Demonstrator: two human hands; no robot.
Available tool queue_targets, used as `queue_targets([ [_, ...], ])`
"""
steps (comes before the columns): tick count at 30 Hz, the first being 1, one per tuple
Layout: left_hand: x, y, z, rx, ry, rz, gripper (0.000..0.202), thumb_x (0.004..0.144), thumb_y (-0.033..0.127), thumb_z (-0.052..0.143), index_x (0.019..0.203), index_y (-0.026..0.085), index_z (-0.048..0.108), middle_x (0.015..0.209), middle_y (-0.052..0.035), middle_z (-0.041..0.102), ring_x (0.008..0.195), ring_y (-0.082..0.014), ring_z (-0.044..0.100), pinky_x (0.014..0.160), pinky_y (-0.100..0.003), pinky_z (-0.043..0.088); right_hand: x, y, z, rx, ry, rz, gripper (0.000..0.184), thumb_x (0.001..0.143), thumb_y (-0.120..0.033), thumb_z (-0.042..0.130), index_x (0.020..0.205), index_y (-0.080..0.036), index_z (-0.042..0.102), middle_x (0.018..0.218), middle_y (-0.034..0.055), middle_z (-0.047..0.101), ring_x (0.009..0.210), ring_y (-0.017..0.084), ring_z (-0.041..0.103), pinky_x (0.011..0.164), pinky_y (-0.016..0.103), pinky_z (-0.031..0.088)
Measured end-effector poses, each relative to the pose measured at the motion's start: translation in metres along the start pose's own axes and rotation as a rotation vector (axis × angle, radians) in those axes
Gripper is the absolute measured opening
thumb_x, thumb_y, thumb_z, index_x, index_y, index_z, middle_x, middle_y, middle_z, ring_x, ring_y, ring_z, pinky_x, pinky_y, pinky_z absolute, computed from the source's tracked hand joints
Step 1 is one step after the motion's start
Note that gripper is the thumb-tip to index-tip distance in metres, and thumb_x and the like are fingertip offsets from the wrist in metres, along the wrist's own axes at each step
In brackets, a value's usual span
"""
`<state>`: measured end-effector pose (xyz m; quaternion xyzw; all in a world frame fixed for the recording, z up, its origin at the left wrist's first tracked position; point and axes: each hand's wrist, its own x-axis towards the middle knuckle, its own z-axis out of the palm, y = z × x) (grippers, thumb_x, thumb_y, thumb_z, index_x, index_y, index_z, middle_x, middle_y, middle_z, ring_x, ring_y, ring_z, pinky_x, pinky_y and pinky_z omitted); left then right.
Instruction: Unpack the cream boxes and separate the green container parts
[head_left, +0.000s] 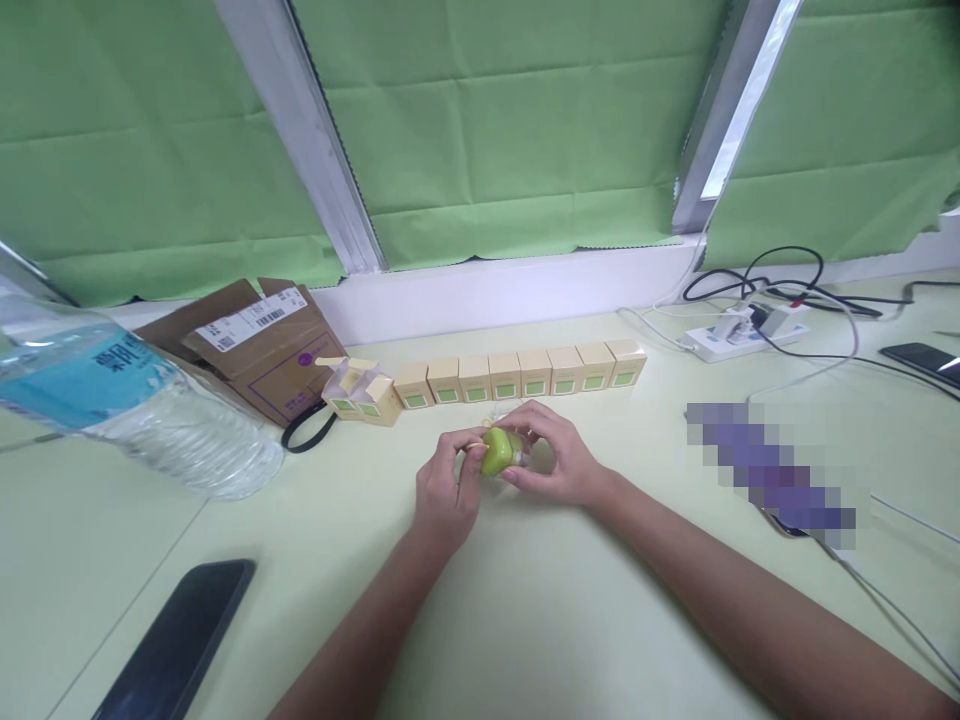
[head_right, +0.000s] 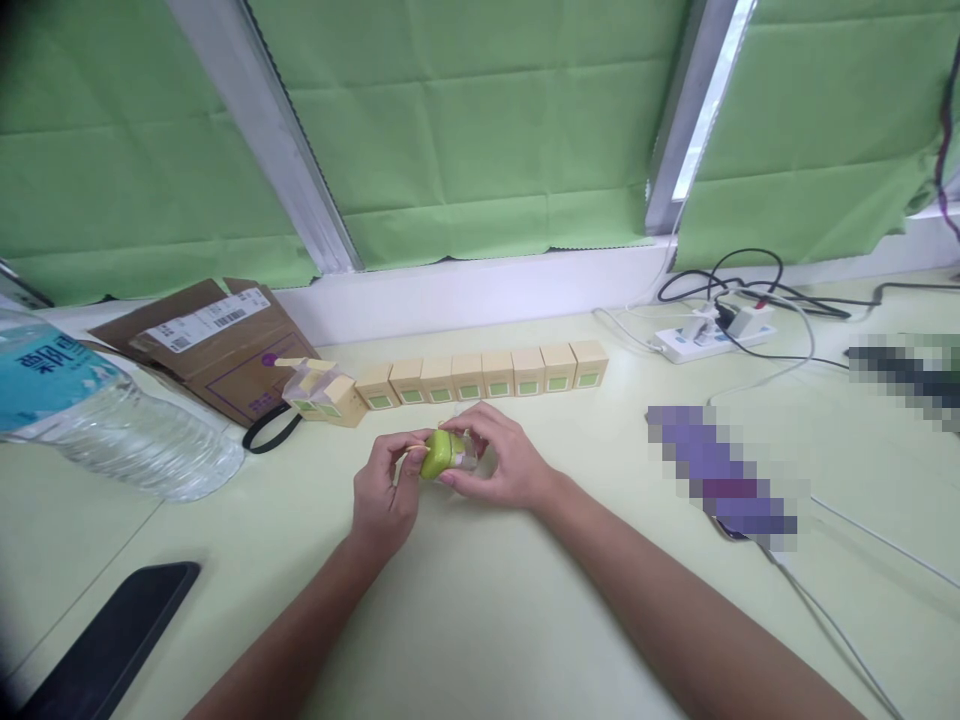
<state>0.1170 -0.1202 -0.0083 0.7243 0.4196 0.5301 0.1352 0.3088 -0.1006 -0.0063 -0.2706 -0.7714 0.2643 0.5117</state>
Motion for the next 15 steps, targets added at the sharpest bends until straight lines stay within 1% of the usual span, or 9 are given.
queue_targets([
  [4,0.000,-0.004,0.001,-0.078,0.085,-0.081,0.015,0.100,0.034,0.050,0.104,0.021,0.056,0.104,-0.0063,0.074,0.093,-0.0163,0.071,0.080,-0.028,0.056,-0.001,0.004,-0.002,-0.037,0.015,0.000,0.044,0.079,-0.038,0.075,0.119,-0.025,0.063,0.102,0.0079,0.061,0.084,0.019,0.057,0.068,0.034,0.052],
  [8,0.004,-0.004,0.000,-0.131,0.144,-0.131,0.020,0.099,0.040,0.050,0.102,0.021,0.055,0.103,-0.0062,0.074,0.090,-0.0152,0.071,0.077,-0.026,0.055,-0.002,0.007,-0.004,-0.057,0.070,0.033,0.035,0.086,-0.041,0.065,0.117,-0.024,0.063,0.100,0.0077,0.060,0.087,0.021,0.056,0.070,0.034,0.050],
  [11,0.006,-0.004,0.000,-0.160,0.157,-0.173,0.024,0.099,0.044,0.051,0.100,0.020,0.055,0.102,-0.0065,0.073,0.089,-0.0156,0.071,0.077,-0.027,0.055,-0.003,0.010,-0.006,-0.056,0.157,0.081,0.033,0.092,-0.046,0.055,0.116,-0.024,0.063,0.100,0.0072,0.059,0.089,0.021,0.056,0.072,0.035,0.049],
  [15,0.007,-0.003,-0.001,-0.189,0.154,-0.208,0.028,0.098,0.047,0.052,0.099,0.020,0.056,0.101,-0.0070,0.073,0.088,-0.0156,0.070,0.077,-0.027,0.055,-0.002,0.019,-0.010,-0.067,0.295,0.184,0.036,0.097,-0.050,0.046,0.116,-0.024,0.061,0.100,0.0067,0.057,0.094,0.022,0.056,0.078,0.036,0.049],
])
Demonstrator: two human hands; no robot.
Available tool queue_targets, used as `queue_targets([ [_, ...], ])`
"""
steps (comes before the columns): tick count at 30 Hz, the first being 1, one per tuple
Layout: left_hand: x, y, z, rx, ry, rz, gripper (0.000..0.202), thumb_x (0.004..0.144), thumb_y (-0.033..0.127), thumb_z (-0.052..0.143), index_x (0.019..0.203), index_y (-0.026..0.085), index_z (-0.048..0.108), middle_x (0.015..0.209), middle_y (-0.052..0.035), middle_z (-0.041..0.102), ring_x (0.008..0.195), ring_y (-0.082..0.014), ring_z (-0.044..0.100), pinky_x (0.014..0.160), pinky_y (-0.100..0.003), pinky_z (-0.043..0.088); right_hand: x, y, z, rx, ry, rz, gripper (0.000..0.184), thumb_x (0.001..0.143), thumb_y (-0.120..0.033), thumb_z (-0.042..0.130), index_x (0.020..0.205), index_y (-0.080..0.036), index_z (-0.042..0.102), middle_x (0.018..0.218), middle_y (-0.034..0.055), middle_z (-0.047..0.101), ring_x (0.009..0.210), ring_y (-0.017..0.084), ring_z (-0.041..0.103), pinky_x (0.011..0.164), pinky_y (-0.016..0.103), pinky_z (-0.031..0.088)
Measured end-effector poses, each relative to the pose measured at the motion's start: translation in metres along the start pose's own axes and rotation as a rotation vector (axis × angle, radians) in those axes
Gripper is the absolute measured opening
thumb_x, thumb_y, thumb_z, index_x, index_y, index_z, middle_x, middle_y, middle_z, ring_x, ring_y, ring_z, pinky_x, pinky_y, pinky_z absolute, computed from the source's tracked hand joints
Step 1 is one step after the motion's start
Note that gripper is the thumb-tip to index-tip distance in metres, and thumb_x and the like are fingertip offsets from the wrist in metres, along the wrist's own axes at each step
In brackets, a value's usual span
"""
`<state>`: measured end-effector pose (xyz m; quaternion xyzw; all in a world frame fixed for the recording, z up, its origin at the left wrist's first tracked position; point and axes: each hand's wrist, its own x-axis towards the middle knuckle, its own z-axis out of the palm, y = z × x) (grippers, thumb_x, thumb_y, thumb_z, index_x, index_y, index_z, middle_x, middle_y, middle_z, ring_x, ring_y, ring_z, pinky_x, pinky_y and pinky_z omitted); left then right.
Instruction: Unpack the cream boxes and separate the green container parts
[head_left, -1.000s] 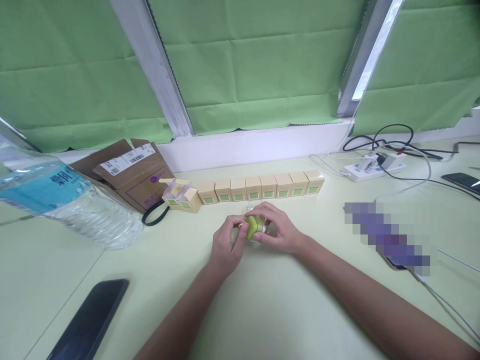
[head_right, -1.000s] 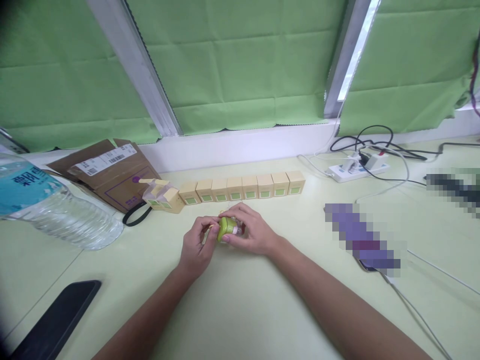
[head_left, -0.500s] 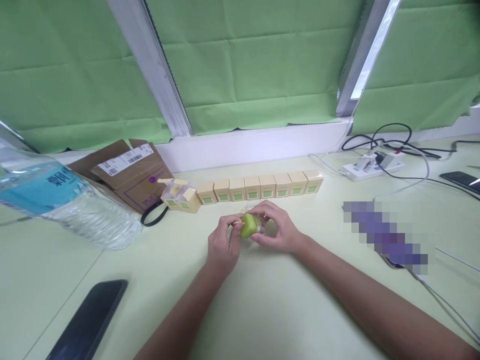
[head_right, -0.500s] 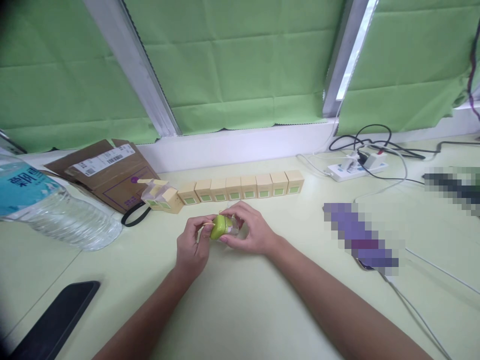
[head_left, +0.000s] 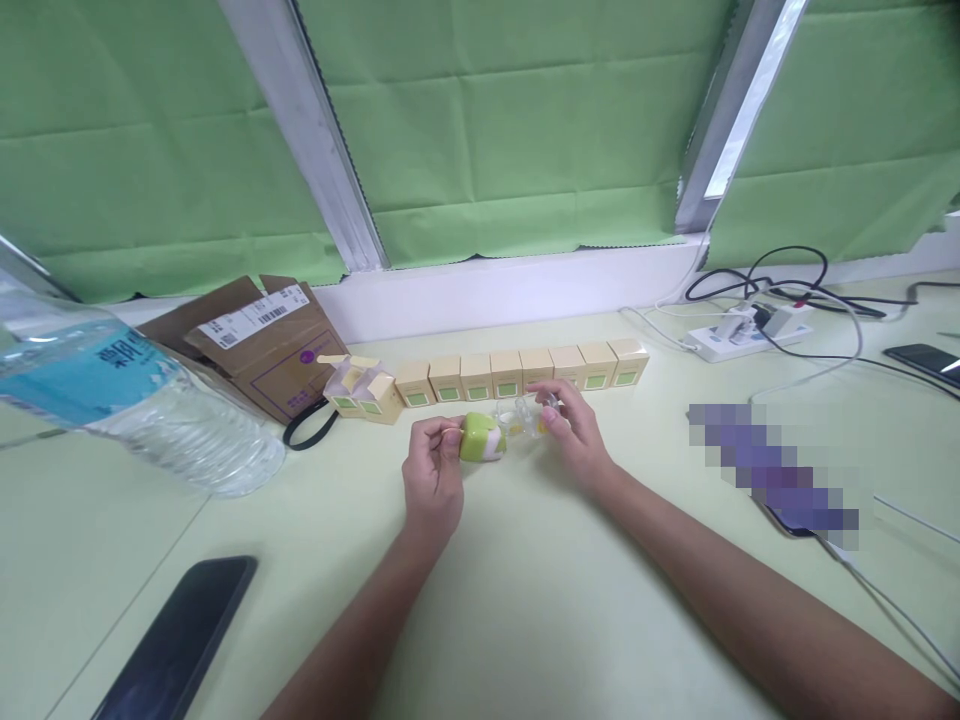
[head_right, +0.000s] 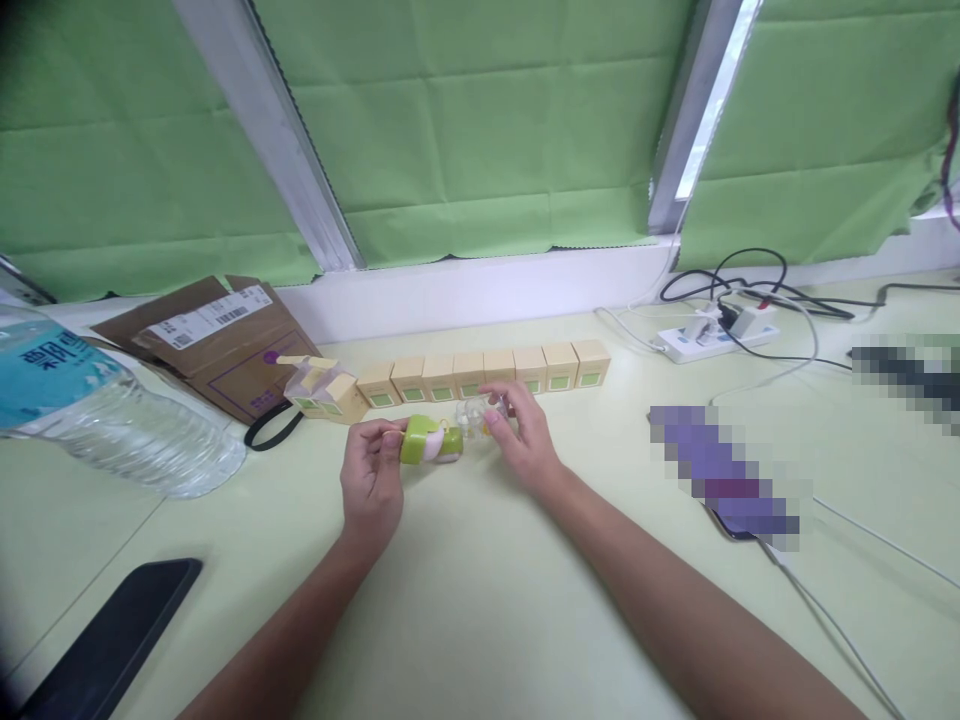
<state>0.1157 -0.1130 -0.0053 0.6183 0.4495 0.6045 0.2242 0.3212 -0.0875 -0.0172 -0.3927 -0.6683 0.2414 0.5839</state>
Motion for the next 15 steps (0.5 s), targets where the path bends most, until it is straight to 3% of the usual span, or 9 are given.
queue_targets([
  [7,0.000,0.002,-0.001,0.029,-0.065,-0.011,0.030,0.097,0.049,0.051,0.098,0.019,0.057,0.098,-0.0067,0.072,0.090,-0.0167,0.069,0.080,-0.030,0.056,0.006,0.017,-0.003,-0.024,0.070,0.096,0.031,0.098,-0.051,0.047,0.102,-0.024,0.062,0.102,0.0049,0.060,0.093,0.021,0.056,0.088,0.038,0.047],
  [15,-0.003,0.003,-0.002,0.126,-0.236,0.123,0.019,0.100,0.038,0.049,0.097,0.022,0.059,0.097,-0.0068,0.073,0.090,-0.0180,0.069,0.080,-0.033,0.055,0.006,0.029,-0.004,-0.241,0.039,0.162,0.025,0.097,-0.042,0.047,0.089,-0.022,0.059,0.100,0.0065,0.056,0.103,0.025,0.052,0.093,0.043,0.044],
])
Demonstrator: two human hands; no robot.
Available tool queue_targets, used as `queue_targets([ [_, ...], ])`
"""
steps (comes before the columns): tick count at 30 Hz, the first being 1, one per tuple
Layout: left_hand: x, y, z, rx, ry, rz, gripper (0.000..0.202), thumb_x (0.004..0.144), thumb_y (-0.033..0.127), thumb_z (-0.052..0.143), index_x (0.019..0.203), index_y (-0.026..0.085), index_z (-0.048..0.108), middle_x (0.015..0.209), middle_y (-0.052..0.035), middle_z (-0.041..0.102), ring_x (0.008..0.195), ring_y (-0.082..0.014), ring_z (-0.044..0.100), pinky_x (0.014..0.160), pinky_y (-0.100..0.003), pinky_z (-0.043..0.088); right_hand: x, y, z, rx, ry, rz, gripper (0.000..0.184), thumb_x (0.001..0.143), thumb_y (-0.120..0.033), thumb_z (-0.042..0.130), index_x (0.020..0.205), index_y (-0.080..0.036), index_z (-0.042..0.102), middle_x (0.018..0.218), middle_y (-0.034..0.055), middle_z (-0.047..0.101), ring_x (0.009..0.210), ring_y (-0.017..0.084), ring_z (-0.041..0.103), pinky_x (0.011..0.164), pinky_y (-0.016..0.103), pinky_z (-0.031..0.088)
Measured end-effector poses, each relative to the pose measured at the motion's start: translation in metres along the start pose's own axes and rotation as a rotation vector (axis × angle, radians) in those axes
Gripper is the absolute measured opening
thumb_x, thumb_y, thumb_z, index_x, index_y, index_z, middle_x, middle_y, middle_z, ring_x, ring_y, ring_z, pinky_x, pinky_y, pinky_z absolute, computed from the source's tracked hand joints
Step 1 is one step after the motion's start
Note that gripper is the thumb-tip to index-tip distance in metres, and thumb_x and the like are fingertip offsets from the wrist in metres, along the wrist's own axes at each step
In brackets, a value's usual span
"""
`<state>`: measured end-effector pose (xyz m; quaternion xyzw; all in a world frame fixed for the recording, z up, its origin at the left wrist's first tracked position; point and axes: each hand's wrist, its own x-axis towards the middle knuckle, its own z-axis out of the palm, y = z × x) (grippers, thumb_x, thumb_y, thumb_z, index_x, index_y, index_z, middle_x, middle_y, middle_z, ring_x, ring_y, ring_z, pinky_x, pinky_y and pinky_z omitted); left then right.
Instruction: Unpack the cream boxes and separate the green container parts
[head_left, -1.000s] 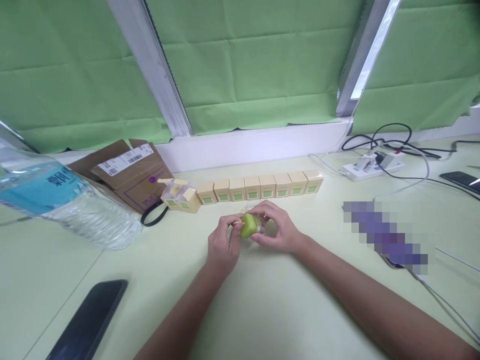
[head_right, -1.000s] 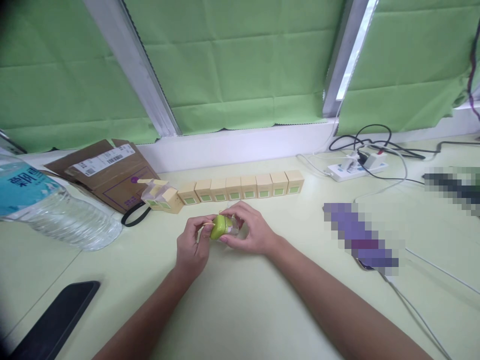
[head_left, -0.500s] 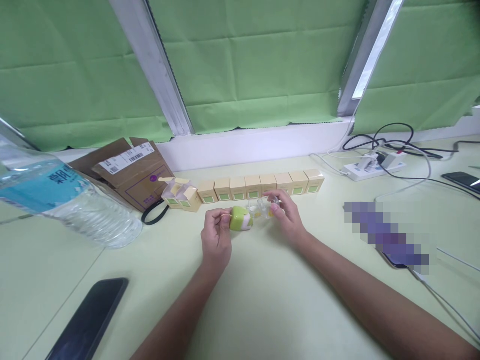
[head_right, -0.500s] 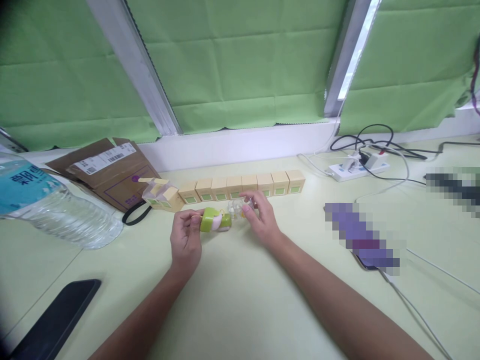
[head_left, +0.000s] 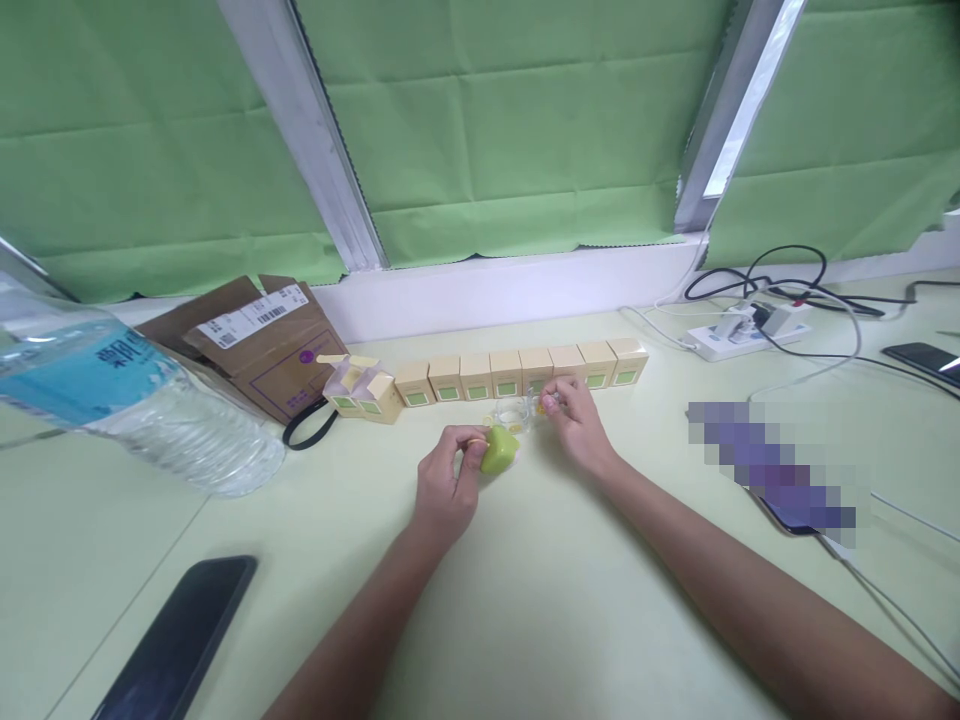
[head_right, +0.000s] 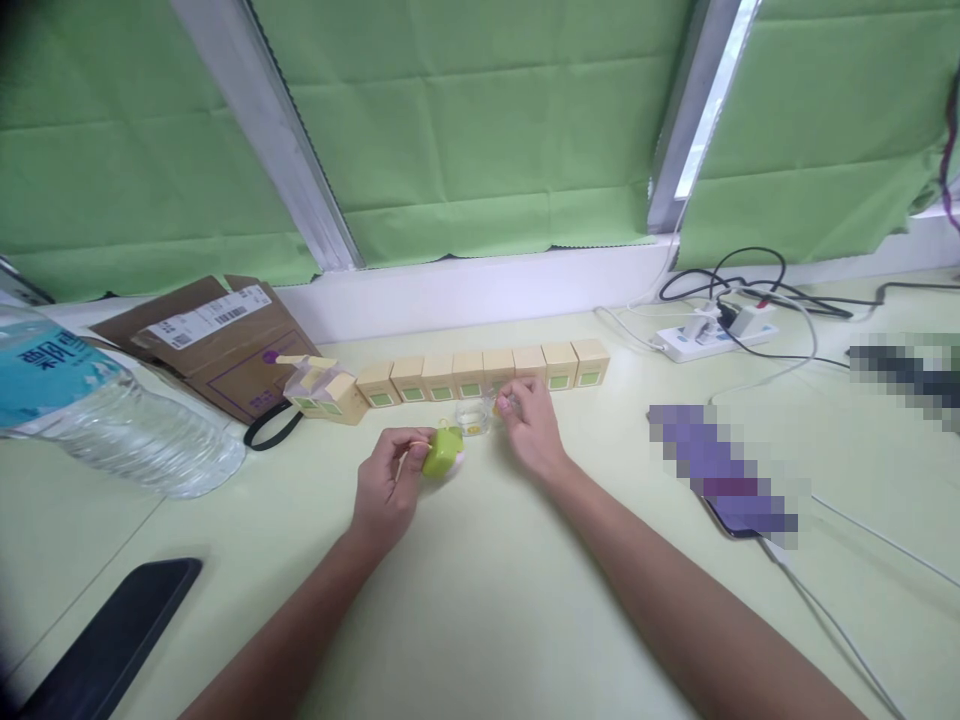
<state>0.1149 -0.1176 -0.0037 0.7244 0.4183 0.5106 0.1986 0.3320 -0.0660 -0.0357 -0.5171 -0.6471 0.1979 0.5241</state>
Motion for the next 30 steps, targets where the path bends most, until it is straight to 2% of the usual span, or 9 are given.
queue_targets([
  [5,0.000,0.003,0.000,0.084,-0.091,0.118,0.018,0.101,0.032,0.046,0.095,0.020,0.059,0.094,-0.0055,0.074,0.087,-0.0152,0.070,0.077,-0.028,0.054,0.001,0.000,0.001,-0.120,-0.092,0.085,0.019,0.094,-0.033,0.048,0.088,-0.022,0.062,0.103,0.0082,0.057,0.108,0.028,0.052,0.094,0.047,0.044],
  [10,-0.001,0.000,0.001,0.172,-0.170,0.191,0.016,0.100,0.029,0.048,0.098,0.021,0.062,0.096,-0.0052,0.075,0.090,-0.0152,0.070,0.081,-0.028,0.054,0.000,-0.004,0.002,-0.258,-0.163,0.086,0.019,0.091,-0.024,0.048,0.093,-0.024,0.067,0.110,0.0097,0.060,0.111,0.030,0.053,0.098,0.052,0.041],
  [14,-0.001,-0.002,0.003,0.218,-0.234,0.252,0.015,0.100,0.028,0.050,0.101,0.021,0.063,0.100,-0.0061,0.076,0.094,-0.0166,0.071,0.084,-0.030,0.054,-0.001,-0.007,0.002,-0.240,-0.098,0.062,0.019,0.089,-0.024,0.049,0.099,-0.025,0.065,0.112,0.0101,0.059,0.110,0.031,0.054,0.093,0.052,0.044],
  [18,0.000,-0.004,0.004,0.216,-0.261,0.280,0.016,0.100,0.027,0.050,0.101,0.021,0.064,0.102,-0.0067,0.076,0.098,-0.0179,0.071,0.087,-0.032,0.054,-0.005,-0.017,-0.002,-0.155,0.005,-0.121,0.017,0.090,-0.026,0.051,0.103,-0.023,0.061,0.107,0.0097,0.059,0.103,0.029,0.054,0.087,0.047,0.046],
  [19,0.001,-0.004,0.004,0.209,-0.262,0.288,0.015,0.100,0.026,0.050,0.101,0.021,0.064,0.102,-0.0067,0.075,0.100,-0.0182,0.071,0.088,-0.032,0.054,-0.006,-0.021,-0.003,-0.114,-0.020,-0.190,0.015,0.092,-0.026,0.050,0.101,-0.023,0.060,0.102,0.0088,0.061,0.099,0.027,0.055,0.086,0.045,0.046],
  [21,0.002,-0.004,0.004,0.192,-0.247,0.305,0.014,0.099,0.023,0.051,0.099,0.020,0.064,0.103,-0.0072,0.074,0.102,-0.0182,0.070,0.089,-0.032,0.054,-0.009,-0.030,-0.005,-0.002,-0.152,-0.336,0.013,0.095,-0.026,0.046,0.096,-0.023,0.059,0.091,0.0063,0.062,0.089,0.024,0.056,0.082,0.041,0.046],
  [23,0.003,-0.004,0.004,0.184,-0.204,0.313,0.013,0.098,0.022,0.053,0.095,0.020,0.065,0.103,-0.0080,0.071,0.099,-0.0173,0.068,0.085,-0.030,0.055,-0.012,-0.039,-0.006,0.063,-0.278,-0.427,0.012,0.096,-0.027,0.048,0.098,-0.024,0.059,0.090,0.0058,0.064,0.087,0.023,0.057,0.080,0.040,0.047],
  [26,0.004,-0.001,0.004,0.180,-0.135,0.309,0.013,0.096,0.024,0.056,0.090,0.019,0.066,0.094,-0.0067,0.065,0.088,-0.0151,0.066,0.077,-0.027,0.054,-0.014,-0.046,-0.008,0.108,-0.388,-0.475,0.014,0.096,-0.031,0.050,0.103,-0.024,0.060,0.096,0.0066,0.065,0.092,0.023,0.058,0.083,0.041,0.047],
  [30,0.006,0.001,0.003,0.132,-0.100,0.275,0.013,0.095,0.024,0.058,0.089,0.020,0.068,0.084,-0.0038,0.065,0.077,-0.0133,0.063,0.070,-0.025,0.053,-0.013,-0.046,-0.009,0.121,-0.438,-0.496,0.018,0.095,-0.035,0.052,0.108,-0.024,0.060,0.098,0.0073,0.066,0.092,0.024,0.058,0.085,0.043,0.048],
])
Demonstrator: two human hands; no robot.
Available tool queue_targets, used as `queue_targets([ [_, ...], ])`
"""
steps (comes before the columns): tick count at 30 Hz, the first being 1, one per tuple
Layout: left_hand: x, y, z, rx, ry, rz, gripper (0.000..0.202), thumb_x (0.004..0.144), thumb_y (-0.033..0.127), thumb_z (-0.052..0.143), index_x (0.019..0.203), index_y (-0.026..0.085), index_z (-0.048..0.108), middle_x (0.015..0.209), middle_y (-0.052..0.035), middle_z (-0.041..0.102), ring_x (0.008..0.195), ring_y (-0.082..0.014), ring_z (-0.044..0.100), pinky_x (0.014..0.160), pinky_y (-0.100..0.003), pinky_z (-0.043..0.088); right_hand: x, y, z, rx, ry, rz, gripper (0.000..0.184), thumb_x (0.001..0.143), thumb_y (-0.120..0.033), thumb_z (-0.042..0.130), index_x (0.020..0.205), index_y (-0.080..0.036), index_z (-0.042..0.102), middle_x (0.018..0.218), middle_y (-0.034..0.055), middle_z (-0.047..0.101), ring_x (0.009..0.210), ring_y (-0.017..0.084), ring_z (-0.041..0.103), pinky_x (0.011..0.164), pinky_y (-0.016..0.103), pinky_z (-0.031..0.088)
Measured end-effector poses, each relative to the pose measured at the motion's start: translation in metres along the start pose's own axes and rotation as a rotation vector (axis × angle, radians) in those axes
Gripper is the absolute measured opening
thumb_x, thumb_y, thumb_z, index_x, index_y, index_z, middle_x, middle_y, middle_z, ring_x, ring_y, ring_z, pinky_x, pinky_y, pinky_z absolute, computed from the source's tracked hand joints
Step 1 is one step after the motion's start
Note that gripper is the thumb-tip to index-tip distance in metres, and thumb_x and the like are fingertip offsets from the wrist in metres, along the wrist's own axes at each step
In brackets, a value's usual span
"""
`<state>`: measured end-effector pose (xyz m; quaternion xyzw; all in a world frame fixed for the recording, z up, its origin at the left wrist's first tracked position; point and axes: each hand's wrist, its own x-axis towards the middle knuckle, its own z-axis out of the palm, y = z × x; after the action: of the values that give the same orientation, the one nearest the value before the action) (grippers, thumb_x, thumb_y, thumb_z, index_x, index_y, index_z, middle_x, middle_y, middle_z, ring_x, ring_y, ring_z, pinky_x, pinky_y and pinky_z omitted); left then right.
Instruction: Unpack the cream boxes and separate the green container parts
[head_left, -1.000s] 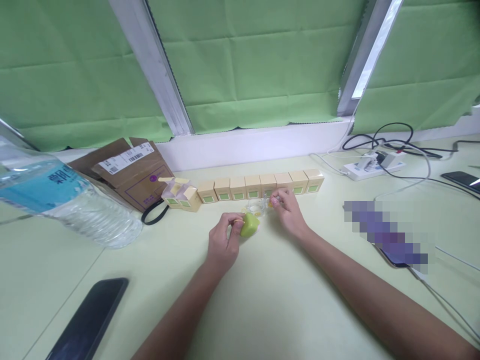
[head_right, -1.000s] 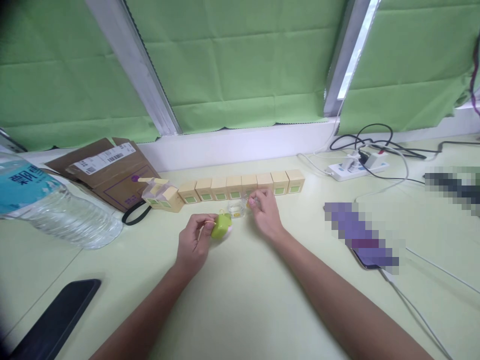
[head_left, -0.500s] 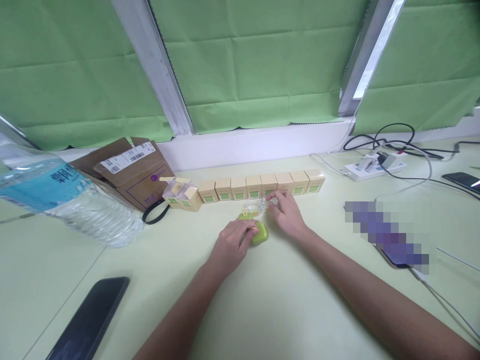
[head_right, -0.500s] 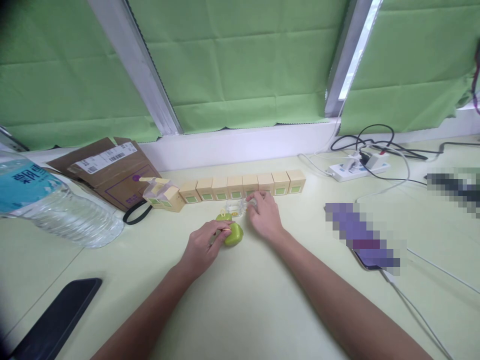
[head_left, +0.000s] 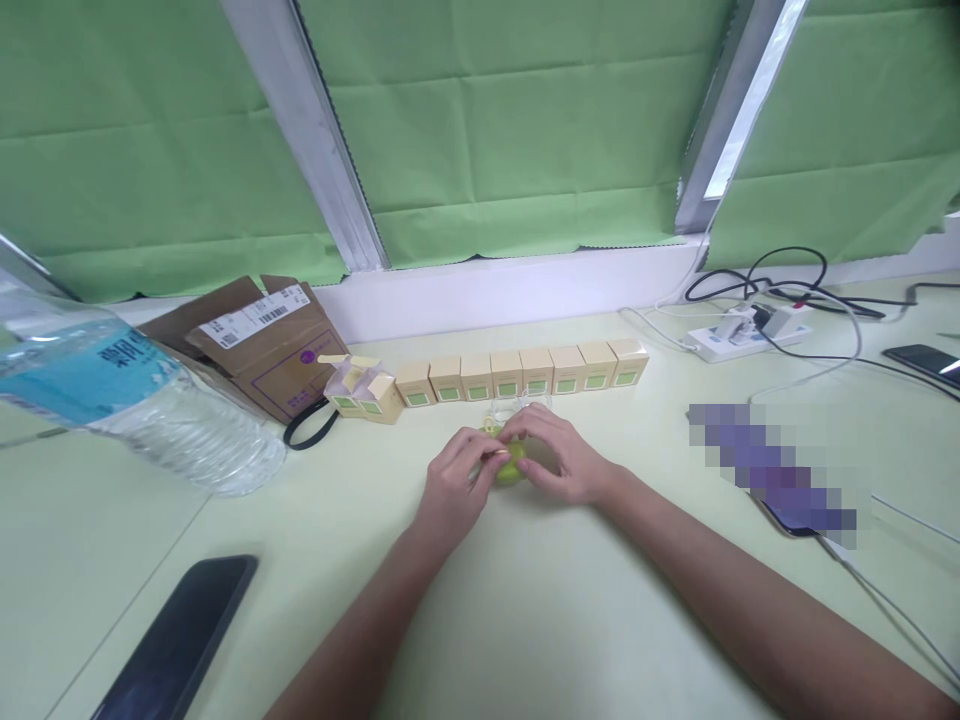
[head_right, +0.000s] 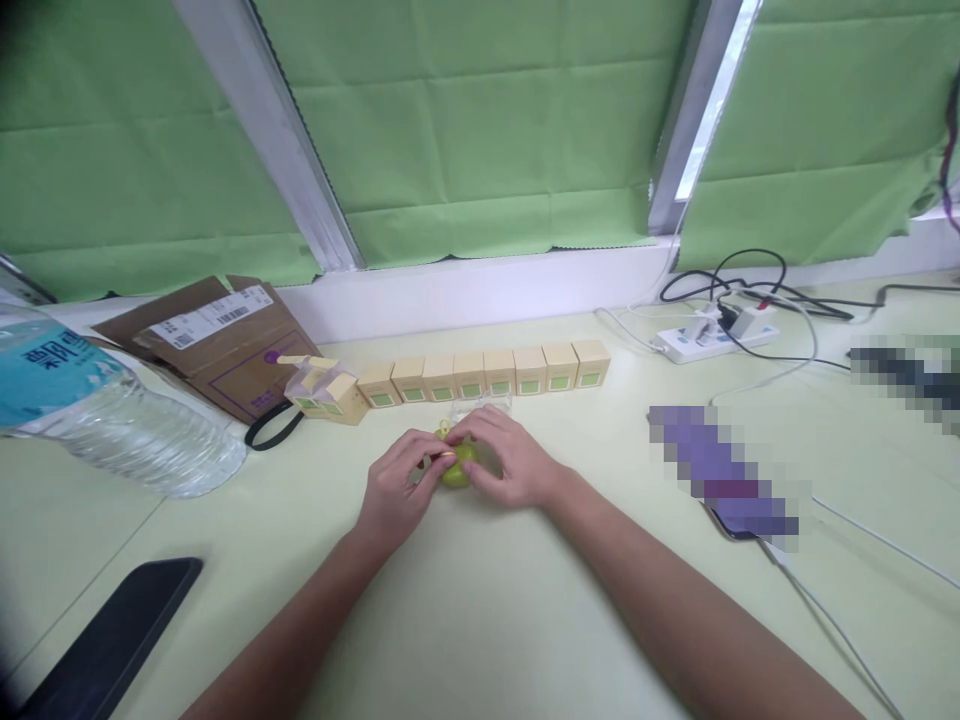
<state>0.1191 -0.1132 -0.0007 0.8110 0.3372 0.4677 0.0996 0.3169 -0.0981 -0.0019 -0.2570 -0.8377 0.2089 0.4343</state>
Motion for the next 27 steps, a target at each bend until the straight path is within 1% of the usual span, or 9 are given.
queue_targets([
  [2,0.0002,-0.0004,-0.0006,-0.015,0.019,-0.021,0.012,0.094,0.024,0.060,0.088,0.019,0.069,0.083,-0.0041,0.068,0.076,-0.0134,0.064,0.070,-0.025,0.053,0.0002,0.0012,0.0011,-0.009,-0.012,0.003,0.021,0.092,-0.036,0.059,0.109,-0.024,0.059,0.099,0.0073,0.066,0.093,0.024,0.058,0.085,0.043,0.049],
  [5,-0.0006,-0.0020,-0.0007,-0.026,0.044,-0.040,0.012,0.092,0.026,0.064,0.087,0.020,0.072,0.081,-0.0044,0.071,0.075,-0.0143,0.066,0.070,-0.026,0.054,0.0008,0.0018,0.0047,-0.010,-0.002,0.028,0.021,0.087,-0.036,0.067,0.102,-0.025,0.059,0.096,0.0064,0.066,0.091,0.023,0.059,0.082,0.041,0.051],
  [9,-0.0023,-0.0034,-0.0003,-0.086,0.064,-0.079,0.011,0.088,0.031,0.070,0.085,0.023,0.076,0.081,-0.0039,0.075,0.074,-0.0154,0.069,0.070,-0.028,0.056,0.0010,0.0002,0.0082,0.036,0.030,0.052,0.018,0.086,-0.035,0.069,0.096,-0.024,0.059,0.094,0.0055,0.067,0.088,0.021,0.061,0.081,0.039,0.052],
  [11,-0.0025,-0.0035,-0.0005,-0.126,0.075,-0.147,0.013,0.087,0.033,0.071,0.083,0.023,0.078,0.080,-0.0034,0.076,0.073,-0.0157,0.070,0.070,-0.028,0.057,0.0006,-0.0008,0.0085,0.066,0.046,0.068,0.016,0.088,-0.034,0.068,0.097,-0.023,0.060,0.093,0.0054,0.068,0.087,0.020,0.063,0.081,0.037,0.052],
  [15,-0.0012,-0.0034,-0.0015,-0.199,0.106,-0.360,0.014,0.081,0.036,0.076,0.080,0.022,0.079,0.074,-0.0027,0.077,0.066,-0.0158,0.069,0.064,-0.028,0.056,-0.0006,-0.0016,0.0068,0.129,0.056,0.137,0.017,0.090,-0.037,0.067,0.100,-0.022,0.064,0.094,0.0059,0.071,0.087,0.019,0.066,0.080,0.036,0.054],
  [19,0.0005,-0.0036,-0.0015,-0.314,0.106,-0.520,0.016,0.079,0.035,0.078,0.084,0.020,0.080,0.081,-0.0049,0.078,0.073,-0.0177,0.072,0.070,-0.030,0.059,-0.0011,-0.0001,0.0048,0.190,0.082,0.199,0.015,0.090,-0.035,0.066,0.097,-0.022,0.065,0.099,0.0062,0.072,0.091,0.019,0.068,0.084,0.036,0.055],
  [21,0.0005,-0.0040,-0.0010,-0.344,0.078,-0.537,0.017,0.080,0.035,0.077,0.086,0.019,0.079,0.082,-0.0055,0.078,0.074,-0.0185,0.073,0.072,-0.031,0.060,-0.0007,0.0010,0.0047,0.153,0.093,0.202,0.015,0.089,-0.033,0.068,0.098,-0.022,0.066,0.097,0.0055,0.073,0.089,0.019,0.068,0.083,0.035,0.055],
  [23,-0.0001,-0.0044,-0.0005,-0.347,0.038,-0.520,0.018,0.082,0.036,0.076,0.086,0.018,0.079,0.081,-0.0054,0.078,0.073,-0.0187,0.072,0.073,-0.032,0.060,-0.0001,0.0021,0.0054,0.097,0.099,0.197,0.014,0.087,-0.032,0.069,0.097,-0.022,0.068,0.092,0.0047,0.073,0.085,0.019,0.067,0.080,0.035,0.054],
  [27,-0.0003,-0.0040,-0.0004,-0.333,0.010,-0.502,0.019,0.084,0.036,0.073,0.090,0.019,0.077,0.086,-0.0045,0.077,0.078,-0.0176,0.072,0.075,-0.030,0.059,0.0007,0.0050,0.0081,0.046,0.156,0.178,0.007,0.089,-0.028,0.067,0.087,-0.022,0.069,0.086,0.0036,0.073,0.081,0.018,0.066,0.077,0.034,0.053],
])
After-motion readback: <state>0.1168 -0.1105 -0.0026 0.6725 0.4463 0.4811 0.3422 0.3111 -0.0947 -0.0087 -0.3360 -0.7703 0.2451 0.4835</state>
